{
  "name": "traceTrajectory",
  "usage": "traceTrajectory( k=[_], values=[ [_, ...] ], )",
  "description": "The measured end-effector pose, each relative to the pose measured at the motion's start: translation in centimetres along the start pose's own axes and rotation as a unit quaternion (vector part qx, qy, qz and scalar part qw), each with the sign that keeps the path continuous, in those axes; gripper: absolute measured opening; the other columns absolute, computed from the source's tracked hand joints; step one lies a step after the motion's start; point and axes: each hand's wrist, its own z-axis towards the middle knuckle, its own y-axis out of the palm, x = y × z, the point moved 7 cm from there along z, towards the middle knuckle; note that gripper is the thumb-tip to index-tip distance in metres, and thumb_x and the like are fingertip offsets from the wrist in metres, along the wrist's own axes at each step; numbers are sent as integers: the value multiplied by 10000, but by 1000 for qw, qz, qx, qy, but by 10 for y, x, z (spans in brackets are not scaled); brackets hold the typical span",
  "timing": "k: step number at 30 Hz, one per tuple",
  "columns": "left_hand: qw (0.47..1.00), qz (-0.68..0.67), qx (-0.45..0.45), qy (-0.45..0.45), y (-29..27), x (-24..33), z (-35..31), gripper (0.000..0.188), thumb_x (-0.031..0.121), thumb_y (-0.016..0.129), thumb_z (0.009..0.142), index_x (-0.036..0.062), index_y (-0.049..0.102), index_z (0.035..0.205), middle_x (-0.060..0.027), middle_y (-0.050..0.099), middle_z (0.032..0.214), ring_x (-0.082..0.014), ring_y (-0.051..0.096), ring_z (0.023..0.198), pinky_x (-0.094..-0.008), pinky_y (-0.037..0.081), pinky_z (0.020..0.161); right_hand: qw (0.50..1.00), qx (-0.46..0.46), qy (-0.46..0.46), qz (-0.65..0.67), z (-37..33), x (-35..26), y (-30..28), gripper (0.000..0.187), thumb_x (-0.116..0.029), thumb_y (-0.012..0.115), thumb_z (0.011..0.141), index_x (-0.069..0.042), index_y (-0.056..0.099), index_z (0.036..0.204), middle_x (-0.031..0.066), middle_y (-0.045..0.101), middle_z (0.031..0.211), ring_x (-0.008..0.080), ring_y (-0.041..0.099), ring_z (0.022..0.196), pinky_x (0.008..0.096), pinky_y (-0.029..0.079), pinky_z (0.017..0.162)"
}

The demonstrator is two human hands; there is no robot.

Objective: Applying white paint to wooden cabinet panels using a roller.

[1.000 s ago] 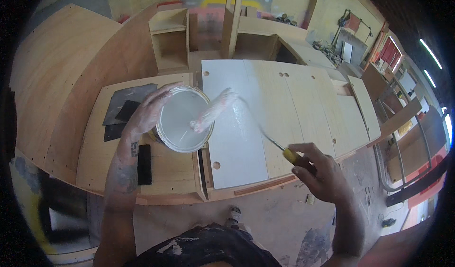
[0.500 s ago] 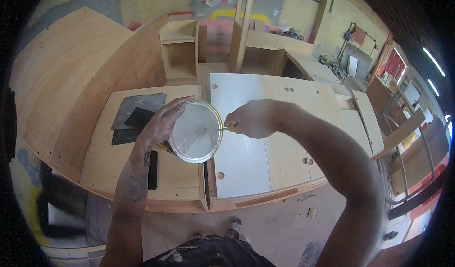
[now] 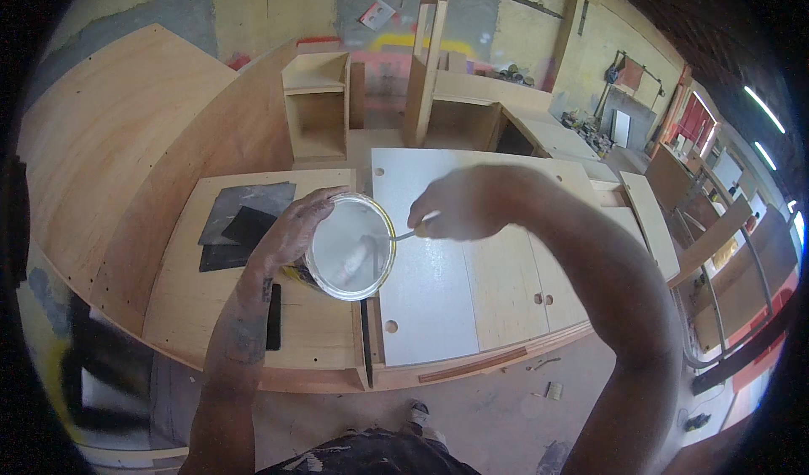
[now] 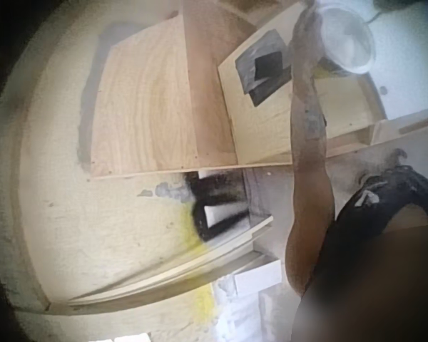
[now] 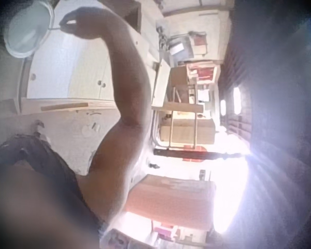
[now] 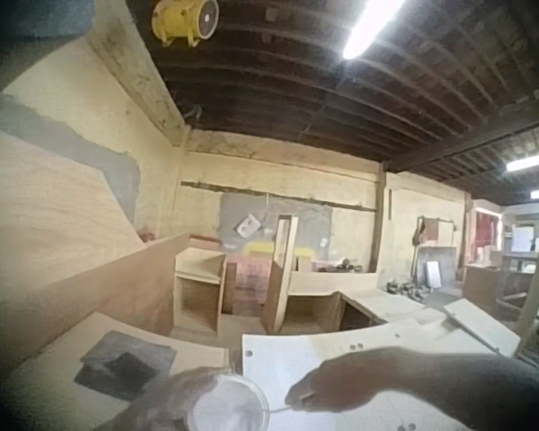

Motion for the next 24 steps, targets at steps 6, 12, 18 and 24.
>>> traceTrajectory(
  k=[6, 12, 18, 24],
  values=[
    [999, -39, 3, 0, 2, -1, 3, 360, 223, 436, 1037, 76, 551, 1344, -131, 590, 1313, -225, 559, 1204, -316, 393, 1076, 996, 58, 9, 64, 8, 0, 14, 357, -256, 529, 971, -161, 576, 1313, 105, 681, 1171, 289, 645, 1067, 417, 472, 943],
    [1000, 12, 3, 8, 1, -1, 2, 361, 227, 453, 1034, 72, 549, 1346, -142, 600, 1296, -210, 566, 1188, -309, 408, 1058, 1000, 14, 8, 20, -1, -4, 3, 349, -263, 541, 967, -178, 599, 1300, 94, 678, 1183, 279, 640, 1073, 417, 462, 956],
    [999, -26, 11, 28, -1, 0, 4, 369, 242, 470, 1028, 58, 555, 1337, -145, 602, 1297, -215, 569, 1181, -304, 400, 1054, 998, 58, 19, 35, 4, -7, 8, 352, -298, 526, 980, -186, 586, 1308, 80, 667, 1210, 289, 626, 1107, 440, 460, 961],
    [999, 8, 2, 48, 3, 6, 3, 380, 253, 455, 1031, 47, 558, 1334, -131, 602, 1311, -202, 554, 1196, -305, 388, 1056, 999, -19, 20, 25, -12, -9, -13, 351, -275, 537, 961, -176, 617, 1288, 73, 702, 1094, 211, 684, 798, 388, 506, 806]
  ],
)
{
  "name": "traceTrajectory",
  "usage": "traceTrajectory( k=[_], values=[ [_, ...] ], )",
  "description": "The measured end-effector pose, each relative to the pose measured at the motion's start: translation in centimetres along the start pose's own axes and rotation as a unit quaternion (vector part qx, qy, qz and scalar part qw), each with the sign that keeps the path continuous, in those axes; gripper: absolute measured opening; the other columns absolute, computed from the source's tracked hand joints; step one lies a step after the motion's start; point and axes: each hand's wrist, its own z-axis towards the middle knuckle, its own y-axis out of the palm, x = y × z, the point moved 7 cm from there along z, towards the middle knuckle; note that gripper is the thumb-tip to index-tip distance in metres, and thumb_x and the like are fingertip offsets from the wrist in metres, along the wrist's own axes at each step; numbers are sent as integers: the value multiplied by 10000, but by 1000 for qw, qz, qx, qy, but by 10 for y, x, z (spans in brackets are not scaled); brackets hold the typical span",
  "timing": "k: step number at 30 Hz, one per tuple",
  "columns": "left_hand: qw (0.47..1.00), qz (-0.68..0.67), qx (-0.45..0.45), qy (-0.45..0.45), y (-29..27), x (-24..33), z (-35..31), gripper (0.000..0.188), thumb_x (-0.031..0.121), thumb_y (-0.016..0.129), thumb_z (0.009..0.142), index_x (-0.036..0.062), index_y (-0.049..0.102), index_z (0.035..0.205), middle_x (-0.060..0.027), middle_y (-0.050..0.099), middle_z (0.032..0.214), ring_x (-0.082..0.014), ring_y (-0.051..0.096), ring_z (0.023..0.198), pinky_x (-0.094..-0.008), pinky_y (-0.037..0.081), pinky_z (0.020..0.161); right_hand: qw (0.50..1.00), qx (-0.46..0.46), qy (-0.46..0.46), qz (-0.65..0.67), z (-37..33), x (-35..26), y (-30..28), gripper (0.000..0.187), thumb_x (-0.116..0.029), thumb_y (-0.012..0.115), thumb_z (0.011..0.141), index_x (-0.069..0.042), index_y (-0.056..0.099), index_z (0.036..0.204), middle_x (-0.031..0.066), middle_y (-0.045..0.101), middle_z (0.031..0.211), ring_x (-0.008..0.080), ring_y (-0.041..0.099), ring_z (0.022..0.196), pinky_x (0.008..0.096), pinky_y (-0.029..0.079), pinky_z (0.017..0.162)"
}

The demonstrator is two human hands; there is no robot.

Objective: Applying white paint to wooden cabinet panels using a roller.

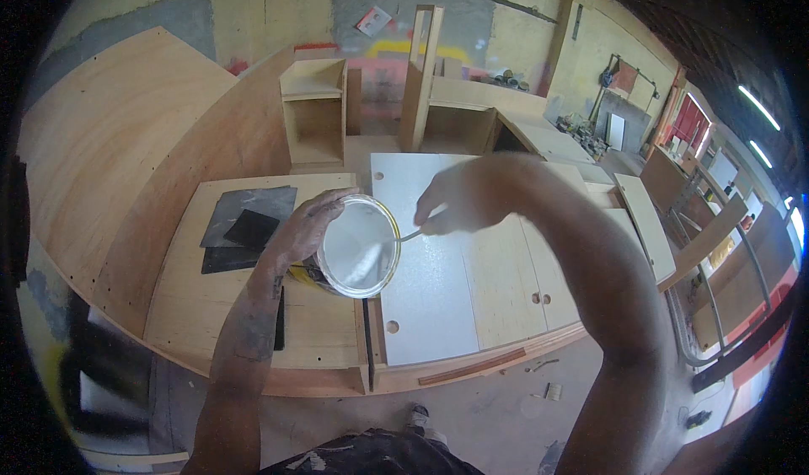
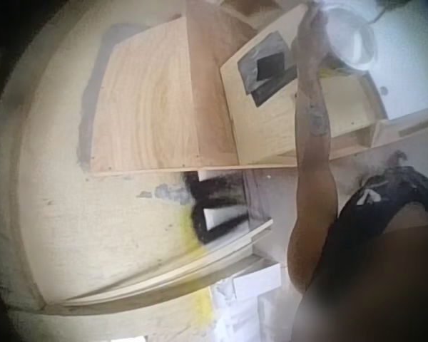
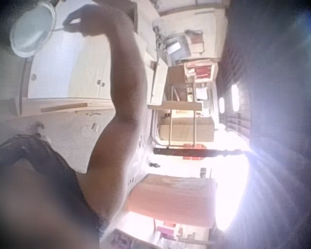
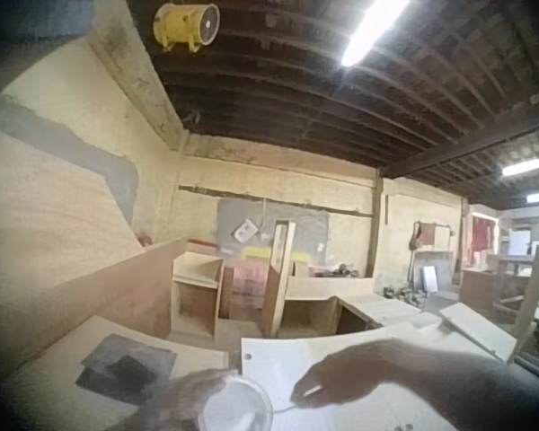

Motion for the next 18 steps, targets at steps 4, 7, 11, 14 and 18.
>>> traceTrajectory(
  k=[4, 7, 11, 14, 18],
  values=[
    [1000, -19, 5, -13, -1, -3, 0, 379, 251, 461, 1027, 46, 566, 1327, -139, 605, 1305, -217, 557, 1197, -306, 388, 1060, 999, 20, 16, -36, 7, -3, 3, 363, -281, 537, 963, -182, 604, 1305, 81, 702, 1086, 207, 682, 798, 391, 507, 808],
    [1000, -14, 11, -14, -3, -3, 1, 379, 248, 463, 1024, 45, 569, 1326, -144, 607, 1299, -222, 560, 1194, -307, 387, 1062, 997, 70, -25, -28, 22, -7, 16, 360, -284, 540, 963, -181, 604, 1302, 82, 698, 1109, 243, 668, 947, 395, 491, 861],
    [1000, -8, 10, -12, -5, -8, 1, 386, 241, 456, 1024, 32, 557, 1332, -158, 595, 1310, -230, 554, 1205, -312, 380, 1073, 1000, 6, -2, -12, 2, -6, -2, 360, -303, 547, 961, -173, 606, 1292, 88, 678, 1169, 277, 627, 1088, 396, 469, 933],
    [1000, -11, -13, 22, 3, -4, 9, 376, 206, 441, 1025, 10, 547, 1328, -164, 587, 1316, -241, 549, 1215, -319, 376, 1082, 997, 54, -40, -29, 3, 10, 4, 351, -333, 515, 977, -140, 621, 1250, 108, 676, 1152, 292, 626, 1080, 414, 465, 936],
    [982, 135, -15, 128, -8, 2, 1, 385, 181, 418, 1018, -24, 539, 1320, -157, 590, 1310, -226, 536, 1230, -326, 366, 1093, 997, -23, -20, -72, 57, 1, 39, 407, -392, 484, 954, -136, 633, 1233, 140, 658, 1187, 324, 609, 1109, 451, 461, 956]
  ],
)
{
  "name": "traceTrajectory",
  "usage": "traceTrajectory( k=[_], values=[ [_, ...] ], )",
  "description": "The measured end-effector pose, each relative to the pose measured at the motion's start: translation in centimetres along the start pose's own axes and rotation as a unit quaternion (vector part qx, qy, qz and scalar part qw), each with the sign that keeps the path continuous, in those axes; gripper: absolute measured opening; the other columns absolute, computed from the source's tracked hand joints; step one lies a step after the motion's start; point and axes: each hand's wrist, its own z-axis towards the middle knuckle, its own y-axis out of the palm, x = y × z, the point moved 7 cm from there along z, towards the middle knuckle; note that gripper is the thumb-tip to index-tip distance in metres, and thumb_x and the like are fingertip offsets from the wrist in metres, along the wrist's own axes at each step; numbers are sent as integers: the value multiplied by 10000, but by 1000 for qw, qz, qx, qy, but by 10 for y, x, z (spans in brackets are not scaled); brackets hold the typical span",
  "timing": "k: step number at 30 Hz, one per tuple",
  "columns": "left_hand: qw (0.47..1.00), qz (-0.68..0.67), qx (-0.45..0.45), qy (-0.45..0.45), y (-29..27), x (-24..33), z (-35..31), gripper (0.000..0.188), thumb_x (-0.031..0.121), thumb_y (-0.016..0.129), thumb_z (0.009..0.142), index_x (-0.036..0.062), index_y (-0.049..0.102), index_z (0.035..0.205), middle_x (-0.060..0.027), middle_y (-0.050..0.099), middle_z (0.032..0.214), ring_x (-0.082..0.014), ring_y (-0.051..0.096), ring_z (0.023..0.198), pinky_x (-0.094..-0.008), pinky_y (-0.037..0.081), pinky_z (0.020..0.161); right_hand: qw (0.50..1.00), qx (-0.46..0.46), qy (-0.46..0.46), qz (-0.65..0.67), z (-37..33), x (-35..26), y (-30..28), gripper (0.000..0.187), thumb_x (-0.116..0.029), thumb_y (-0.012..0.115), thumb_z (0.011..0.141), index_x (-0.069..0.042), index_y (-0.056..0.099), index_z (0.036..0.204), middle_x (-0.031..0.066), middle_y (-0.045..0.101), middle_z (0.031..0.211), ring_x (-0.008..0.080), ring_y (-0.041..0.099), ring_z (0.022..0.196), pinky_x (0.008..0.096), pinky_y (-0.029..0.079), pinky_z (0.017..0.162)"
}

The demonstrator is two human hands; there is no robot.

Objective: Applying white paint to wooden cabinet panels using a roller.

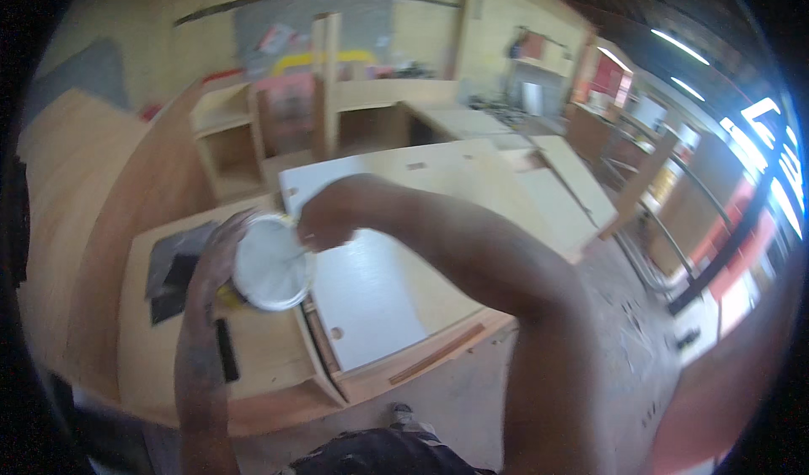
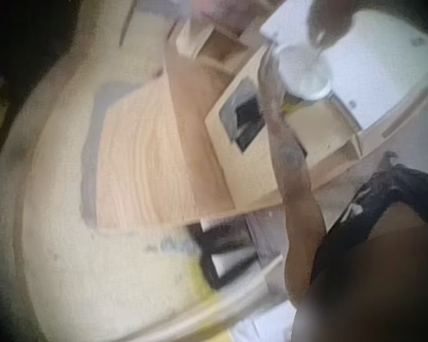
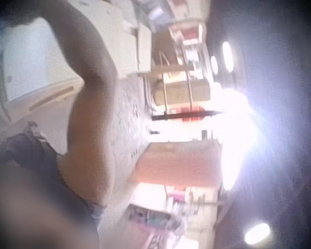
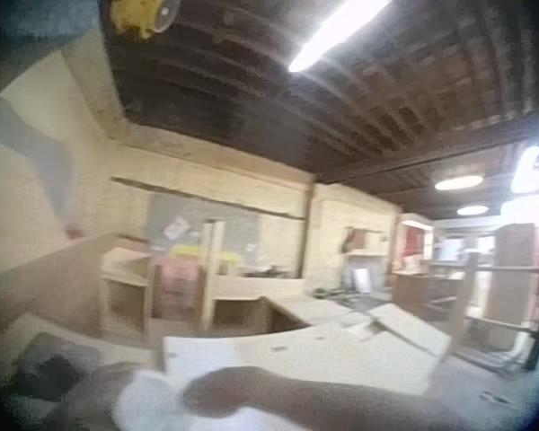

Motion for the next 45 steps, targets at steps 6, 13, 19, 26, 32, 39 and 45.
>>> traceTrajectory(
  k=[6, 13, 19, 26, 32, 39, 45],
  values=[
    [979, -131, 25, -155, 5, 0, 5, 425, 198, 436, 983, -23, 548, 1328, -143, 580, 1330, -219, 510, 1256, -325, 338, 1100, 996, 34, -6, 79, -17, 17, -27, 370, -315, 589, 925, -166, 631, 1261, 80, 696, 907, 196, 661, 761, 364, 519, 695],
    [972, -157, 38, -171, 6, -28, 4, 449, 228, 417, 984, -22, 540, 1336, -159, 592, 1302, -217, 508, 1248, -342, 327, 1104, 994, -34, 55, 90, -49, 12, -41, 391, -301, 569, 905, -186, 617, 1276, 54, 680, 867, 186, 644, 744, 355, 524, 690],
    [994, -22, 26, -108, -9, -36, -4, 432, 220, 422, 993, -26, 542, 1327, -149, 597, 1292, -218, 532, 1216, -349, 357, 1087, 998, 27, 18, 61, -2, 4, -11, 386, -361, 574, 894, -202, 634, 1240, 54, 694, 875, 194, 649, 743, 373, 527, 724],
    [999, -13, 19, -48, 5, -10, 13, 341, 142, 407, 1022, 0, 544, 1300, -163, 588, 1313, -267, 545, 1242, -352, 399, 1080, 993, 59, 29, 102, -47, 30, -35, 346, -324, 566, 932, -158, 639, 1227, 108, 696, 1079, 278, 653, 1008, 417, 485, 883],
    [971, -167, 36, -165, 5, -6, 4, 384, 207, 432, 1026, -12, 557, 1315, -157, 600, 1303, -200, 552, 1193, -296, 374, 1066, 995, 19, 64, 79, -51, 12, -35, 365, -290, 582, 916, -155, 634, 1251, 92, 688, 1135, 278, 639, 1030, 394, 476, 891],
    [977, -140, 39, -156, -2, -9, 5, 393, 210, 444, 1016, -6, 549, 1327, -159, 605, 1297, -211, 553, 1202, -288, 368, 1070, 995, 60, 34, 70, -33, 5, -17, 392, -303, 563, 935, -188, 594, 1308, 96, 691, 1133, 269, 648, 1033, 422, 469, 920],
    [980, -121, 53, -146, -10, -18, 10, 367, 175, 420, 1017, -4, 565, 1302, -157, 604, 1305, -227, 563, 1205, -309, 387, 1068, 994, 73, 23, 77, -69, 25, -19, 375, -252, 541, 963, -198, 567, 1333, 78, 700, 1094, 237, 666, 959, 399, 489, 855]
  ],
)
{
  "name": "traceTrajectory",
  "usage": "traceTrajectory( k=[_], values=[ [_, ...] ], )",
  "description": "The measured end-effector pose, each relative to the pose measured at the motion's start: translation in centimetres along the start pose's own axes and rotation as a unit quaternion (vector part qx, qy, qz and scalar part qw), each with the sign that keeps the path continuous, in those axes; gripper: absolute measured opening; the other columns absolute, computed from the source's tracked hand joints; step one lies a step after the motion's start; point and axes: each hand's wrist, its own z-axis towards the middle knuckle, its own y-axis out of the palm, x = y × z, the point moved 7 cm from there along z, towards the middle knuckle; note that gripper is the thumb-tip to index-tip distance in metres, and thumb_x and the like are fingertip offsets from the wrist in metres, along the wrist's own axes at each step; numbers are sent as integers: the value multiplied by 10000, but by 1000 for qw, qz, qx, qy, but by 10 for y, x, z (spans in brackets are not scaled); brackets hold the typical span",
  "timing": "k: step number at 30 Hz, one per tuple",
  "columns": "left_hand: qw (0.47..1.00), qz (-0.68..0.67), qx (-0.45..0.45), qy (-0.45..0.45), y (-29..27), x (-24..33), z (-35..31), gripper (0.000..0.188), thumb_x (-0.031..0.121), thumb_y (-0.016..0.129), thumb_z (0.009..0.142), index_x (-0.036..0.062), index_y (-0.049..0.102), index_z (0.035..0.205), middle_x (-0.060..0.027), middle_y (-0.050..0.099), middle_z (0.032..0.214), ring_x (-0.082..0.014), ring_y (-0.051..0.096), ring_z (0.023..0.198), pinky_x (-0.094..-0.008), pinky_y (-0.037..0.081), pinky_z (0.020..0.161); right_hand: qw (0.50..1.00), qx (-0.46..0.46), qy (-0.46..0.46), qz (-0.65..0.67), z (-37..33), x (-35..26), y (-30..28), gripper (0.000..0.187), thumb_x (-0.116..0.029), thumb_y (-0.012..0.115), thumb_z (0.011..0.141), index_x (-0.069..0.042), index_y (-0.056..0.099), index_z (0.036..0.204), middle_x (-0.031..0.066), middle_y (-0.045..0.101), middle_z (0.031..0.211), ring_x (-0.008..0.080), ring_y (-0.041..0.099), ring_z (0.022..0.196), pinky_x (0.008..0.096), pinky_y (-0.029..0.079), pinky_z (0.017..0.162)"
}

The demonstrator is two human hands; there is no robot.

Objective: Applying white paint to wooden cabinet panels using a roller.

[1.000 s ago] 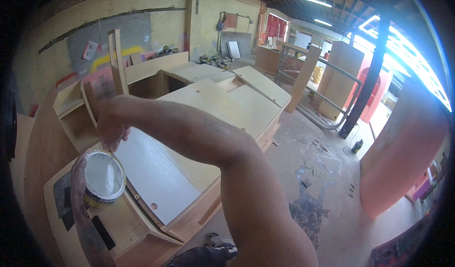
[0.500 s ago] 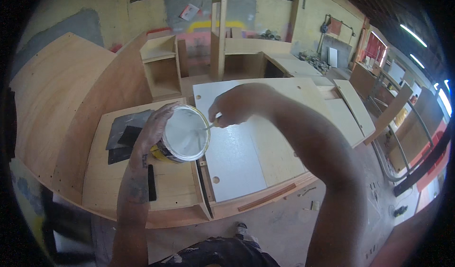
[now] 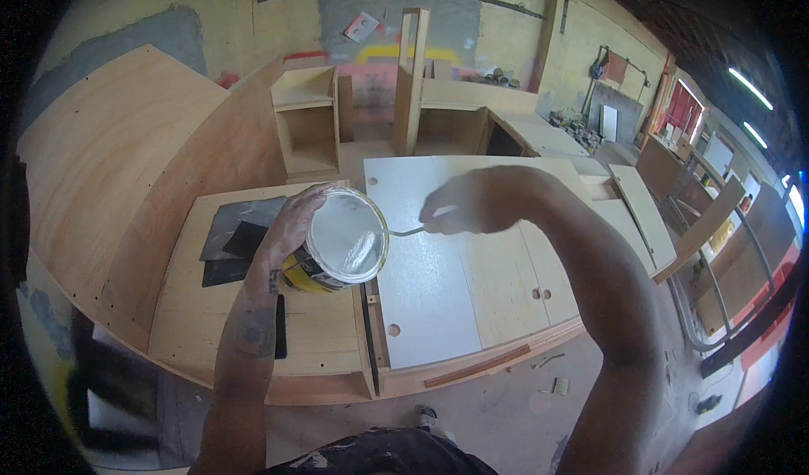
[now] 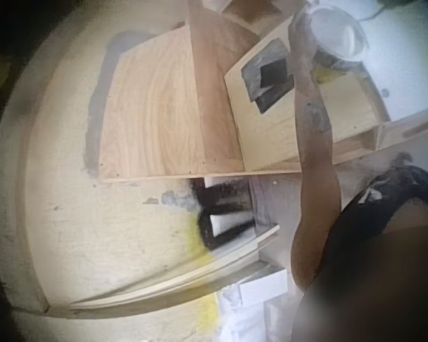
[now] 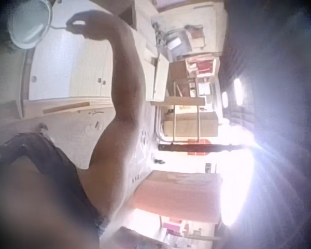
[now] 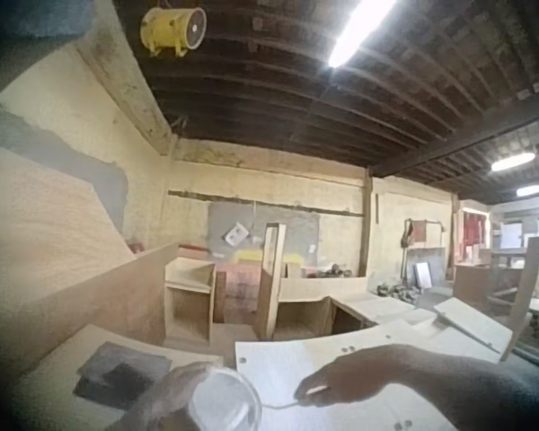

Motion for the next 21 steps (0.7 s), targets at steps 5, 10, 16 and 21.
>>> traceTrajectory(
  k=[5, 10, 16, 21],
  values=[
    [999, -30, 22, 30, -21, -10, -5, 346, 114, 406, 999, -35, 578, 1259, -157, 603, 1306, -252, 574, 1208, -326, 406, 1069, 976, 42, 100, 191, -28, 25, 22, 363, -222, 544, 994, -181, 531, 1354, 36, 622, 823, 120, 565, 668, 302, 479, 637],
    [997, -4, 49, 61, -29, -18, -6, 350, 99, 396, 994, -42, 565, 1266, -164, 599, 1310, -255, 569, 1215, -327, 407, 1071, 845, 67, 57, 527, -45, 49, 97, 402, -157, 515, 1004, -110, 458, 1399, -18, 502, 687, 46, 421, 499, 203, 329, 419],
    [996, 25, 57, 65, -29, -24, -9, 352, 89, 390, 989, -47, 565, 1263, -173, 596, 1307, -281, 562, 1222, -334, 410, 1070, 626, 58, -34, 777, -5, 33, 202, 400, -280, 473, 1019, -49, 448, 1344, 27, 445, 703, 51, 313, 489, 176, 272, 395],
    [997, -2, 37, 72, -18, -32, -1, 348, 95, 396, 990, -54, 573, 1250, -182, 600, 1296, -284, 565, 1218, -336, 412, 1061, 483, 21, -113, 868, 11, -11, 239, 374, -322, 453, 1030, -33, 477, 1265, 20, 461, 685, 47, 341, 436, 172, 287, 369]
  ],
)
